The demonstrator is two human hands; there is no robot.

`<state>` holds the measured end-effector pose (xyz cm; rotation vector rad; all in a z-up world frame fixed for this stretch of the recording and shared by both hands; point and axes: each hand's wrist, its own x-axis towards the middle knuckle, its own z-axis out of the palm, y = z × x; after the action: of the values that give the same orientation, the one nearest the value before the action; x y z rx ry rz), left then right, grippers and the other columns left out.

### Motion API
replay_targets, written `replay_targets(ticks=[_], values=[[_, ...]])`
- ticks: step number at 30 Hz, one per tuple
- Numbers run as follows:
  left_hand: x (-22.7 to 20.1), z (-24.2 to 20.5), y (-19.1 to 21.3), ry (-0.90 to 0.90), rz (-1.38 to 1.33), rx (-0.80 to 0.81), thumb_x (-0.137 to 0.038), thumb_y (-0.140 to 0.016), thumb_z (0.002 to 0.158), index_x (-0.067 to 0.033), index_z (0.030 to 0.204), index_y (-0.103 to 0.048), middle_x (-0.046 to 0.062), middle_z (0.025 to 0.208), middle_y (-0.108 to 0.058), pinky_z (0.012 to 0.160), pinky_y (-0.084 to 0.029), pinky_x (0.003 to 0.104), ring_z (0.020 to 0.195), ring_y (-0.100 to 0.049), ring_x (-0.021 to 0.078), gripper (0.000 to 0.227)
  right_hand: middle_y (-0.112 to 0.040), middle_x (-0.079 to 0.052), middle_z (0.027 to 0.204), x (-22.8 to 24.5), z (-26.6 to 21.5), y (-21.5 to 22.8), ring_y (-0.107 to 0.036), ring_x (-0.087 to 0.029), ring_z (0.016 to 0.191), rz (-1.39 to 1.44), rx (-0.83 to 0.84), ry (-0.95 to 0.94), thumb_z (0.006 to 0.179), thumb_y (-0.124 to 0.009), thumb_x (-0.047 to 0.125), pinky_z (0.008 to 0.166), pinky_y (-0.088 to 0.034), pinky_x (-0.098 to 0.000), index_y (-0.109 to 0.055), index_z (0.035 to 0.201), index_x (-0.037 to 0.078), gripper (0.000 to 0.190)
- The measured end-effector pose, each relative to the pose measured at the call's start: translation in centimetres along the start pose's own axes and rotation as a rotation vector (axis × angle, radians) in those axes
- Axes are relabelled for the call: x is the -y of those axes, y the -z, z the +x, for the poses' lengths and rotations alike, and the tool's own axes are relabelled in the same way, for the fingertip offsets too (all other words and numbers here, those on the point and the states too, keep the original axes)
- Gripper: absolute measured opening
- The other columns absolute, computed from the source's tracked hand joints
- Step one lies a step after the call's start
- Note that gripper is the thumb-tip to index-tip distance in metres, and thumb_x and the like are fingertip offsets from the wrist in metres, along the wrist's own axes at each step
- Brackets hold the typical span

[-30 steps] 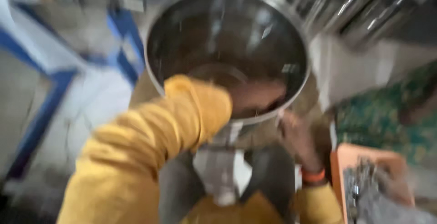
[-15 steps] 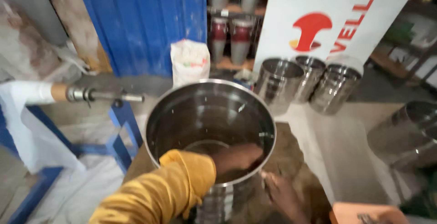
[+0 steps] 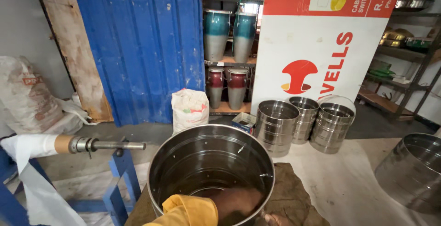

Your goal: The person assembles a large stainless steel container by inserting bolts and washers into pre-drilled holes along the rim. They pick fasteners from a nearby orange bin, insert them into the container, and tighten them by hand.

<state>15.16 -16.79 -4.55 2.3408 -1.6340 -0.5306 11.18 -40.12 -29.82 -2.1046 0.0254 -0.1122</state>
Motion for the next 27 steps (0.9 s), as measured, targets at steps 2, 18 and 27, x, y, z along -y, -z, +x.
replay_targets(ticks=[2,18,27], values=[[0.0,0.0,0.6,-0.023,0.001,-0.041,-0.026,-0.071,0.086,0.0006,0.105,-0.075,0.026,0.103,-0.074,0.079,-0.057,0.049,0.097,-0.072,0.0408,0.033,-0.061,-0.002,0.058,1.4,0.6,0.5,-0.063,-0.015,0.061,0.001,-0.036,0.004,0.097,-0.061,0.046,0.063,-0.053,-0.0343,-0.072,0.071,0.006,0.049],[-0.1,2.9,-2.7,0.012,-0.203,-0.154,-0.018,-0.070,0.080,-0.0038,0.106,-0.076,0.024,0.104,-0.075,0.080,-0.057,0.049,0.095,-0.074,0.0383,0.030,-0.054,-0.001,0.056,16.7,-11.5,4.3,-0.049,-0.011,0.048,0.018,-0.021,-0.223,0.101,-0.051,0.037,0.047,-0.043,-0.0307,-0.065,0.083,0.010,0.035],[-1.5,2.2,-1.1,0.030,-0.157,-0.206,-0.012,-0.066,0.080,-0.0078,0.109,-0.077,0.022,0.106,-0.074,0.083,-0.056,0.049,0.101,-0.071,0.0384,0.031,-0.055,-0.002,0.052,18.2,-11.4,4.3,-0.051,-0.011,0.046,0.044,-0.045,-0.094,0.103,-0.053,0.034,0.046,-0.043,-0.0294,-0.059,0.070,0.003,0.045]])
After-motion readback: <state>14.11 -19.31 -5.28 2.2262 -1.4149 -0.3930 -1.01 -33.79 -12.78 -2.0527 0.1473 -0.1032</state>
